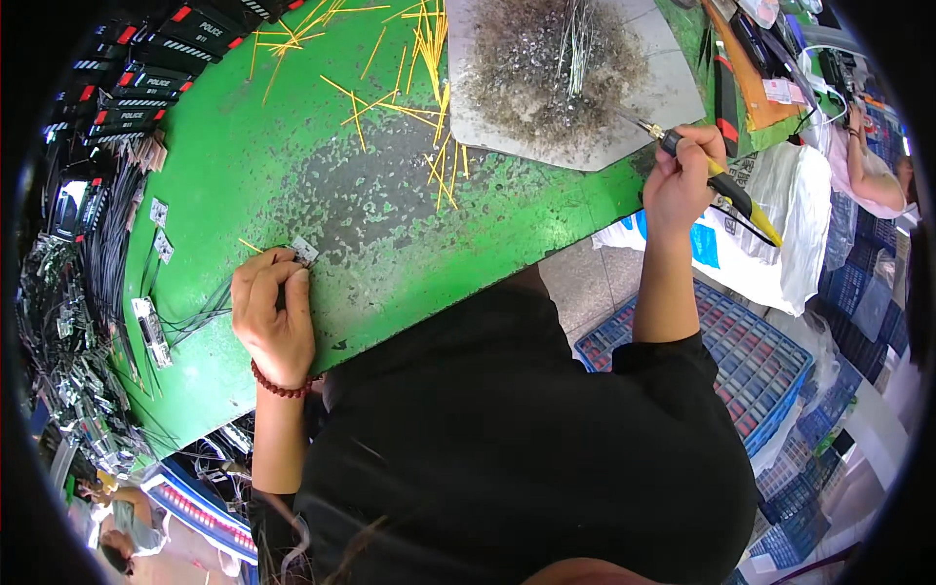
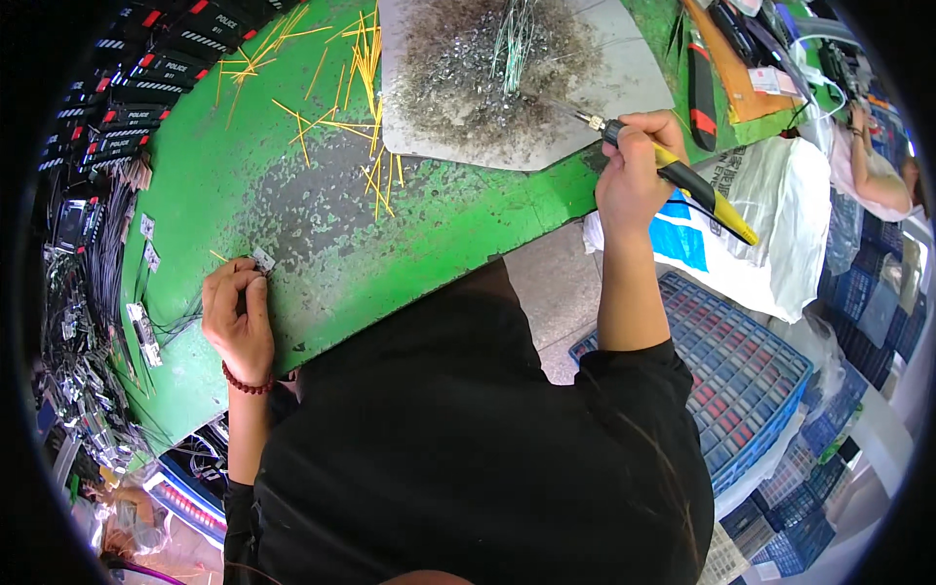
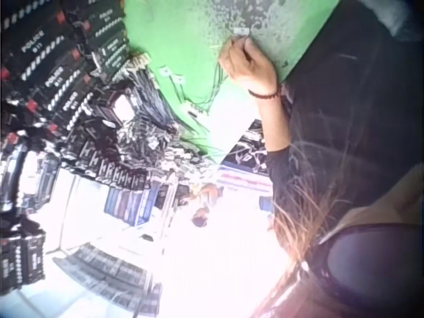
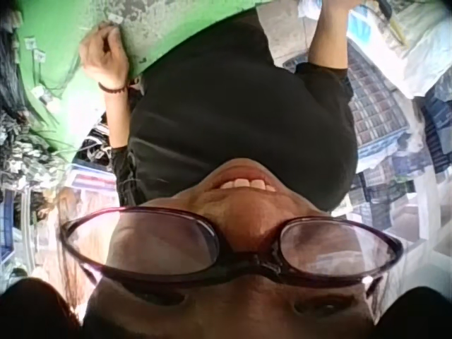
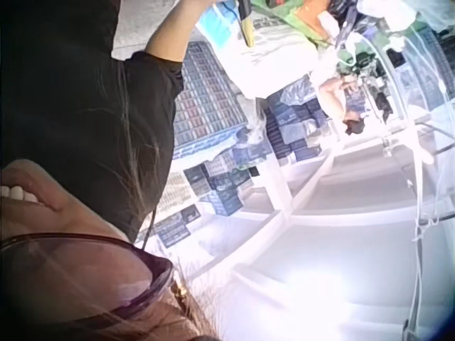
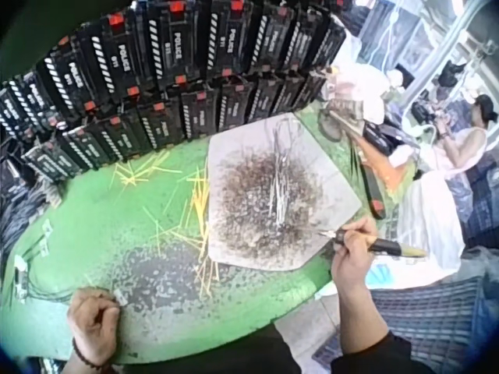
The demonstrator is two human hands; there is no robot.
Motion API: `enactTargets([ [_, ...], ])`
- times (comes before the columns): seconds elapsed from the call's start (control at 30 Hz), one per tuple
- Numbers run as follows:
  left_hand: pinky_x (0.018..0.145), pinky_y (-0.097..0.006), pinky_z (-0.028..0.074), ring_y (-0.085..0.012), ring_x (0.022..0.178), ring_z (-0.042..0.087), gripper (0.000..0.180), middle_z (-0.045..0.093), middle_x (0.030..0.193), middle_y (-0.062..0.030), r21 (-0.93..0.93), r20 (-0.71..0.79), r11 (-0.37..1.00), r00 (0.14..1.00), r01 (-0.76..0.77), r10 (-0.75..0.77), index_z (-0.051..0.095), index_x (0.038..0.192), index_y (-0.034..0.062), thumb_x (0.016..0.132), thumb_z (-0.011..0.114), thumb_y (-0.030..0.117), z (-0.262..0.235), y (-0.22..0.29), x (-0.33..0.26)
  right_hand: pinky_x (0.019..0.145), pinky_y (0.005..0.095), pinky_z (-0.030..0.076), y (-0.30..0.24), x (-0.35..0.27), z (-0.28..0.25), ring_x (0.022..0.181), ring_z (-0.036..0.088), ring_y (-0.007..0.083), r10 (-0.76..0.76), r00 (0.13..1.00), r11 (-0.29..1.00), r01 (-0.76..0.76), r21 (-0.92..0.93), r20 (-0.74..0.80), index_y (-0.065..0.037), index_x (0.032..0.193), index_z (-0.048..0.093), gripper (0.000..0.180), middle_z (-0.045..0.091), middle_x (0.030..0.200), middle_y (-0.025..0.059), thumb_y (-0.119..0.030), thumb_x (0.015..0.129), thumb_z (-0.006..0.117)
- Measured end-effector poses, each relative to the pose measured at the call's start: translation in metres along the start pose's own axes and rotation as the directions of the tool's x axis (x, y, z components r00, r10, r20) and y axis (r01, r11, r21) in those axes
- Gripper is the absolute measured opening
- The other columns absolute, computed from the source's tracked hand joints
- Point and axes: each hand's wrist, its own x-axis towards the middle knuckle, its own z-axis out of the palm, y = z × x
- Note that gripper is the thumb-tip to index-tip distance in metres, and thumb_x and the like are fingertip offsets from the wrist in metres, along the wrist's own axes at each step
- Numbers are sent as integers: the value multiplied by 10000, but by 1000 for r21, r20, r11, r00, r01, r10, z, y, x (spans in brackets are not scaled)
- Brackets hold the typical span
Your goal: The person solders wires onto a toy car body using a soldering iron, places the assembled car body into a crate, and solders wires onto circuit boards.
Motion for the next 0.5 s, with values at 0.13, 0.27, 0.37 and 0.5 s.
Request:
enactTargets([
  [0.13,800,-353,499,-275,888,618,80,662,948,-139,10,8,1000,1000,3,-3,639,845,-12,784,667,-57,-1,-1,-3,516,183,363,3,-2,10,536,471,71,28,1000,995,-27,93,-13,8,793,561,27,534,666,31,7,780,537],
  [0.27,803,-354,499,-277,890,621,80,662,951,-140,16,6,1000,1000,-12,12,639,844,-12,783,667,-57,-2,0,-1,524,196,375,8,-1,8,547,484,82,-7,1000,999,8,37,-5,8,797,558,27,551,681,43,4,781,536],
  [0.37,804,-357,501,-279,894,624,83,664,952,-143,14,6,1000,1000,-10,10,640,843,-14,780,667,-60,-3,0,-2,516,215,367,7,-2,3,535,461,93,10,999,980,-18,197,37,7,783,545,31,537,672,48,-1,775,516],
  [0.5,795,-354,506,-283,890,629,87,667,951,-146,4,7,1000,1000,-2,2,640,840,-16,773,668,-64,-3,1,0,510,211,340,5,-10,3,528,417,85,-1,990,995,-13,99,143,11,771,530,32,492,647,32,6,757,502],
])
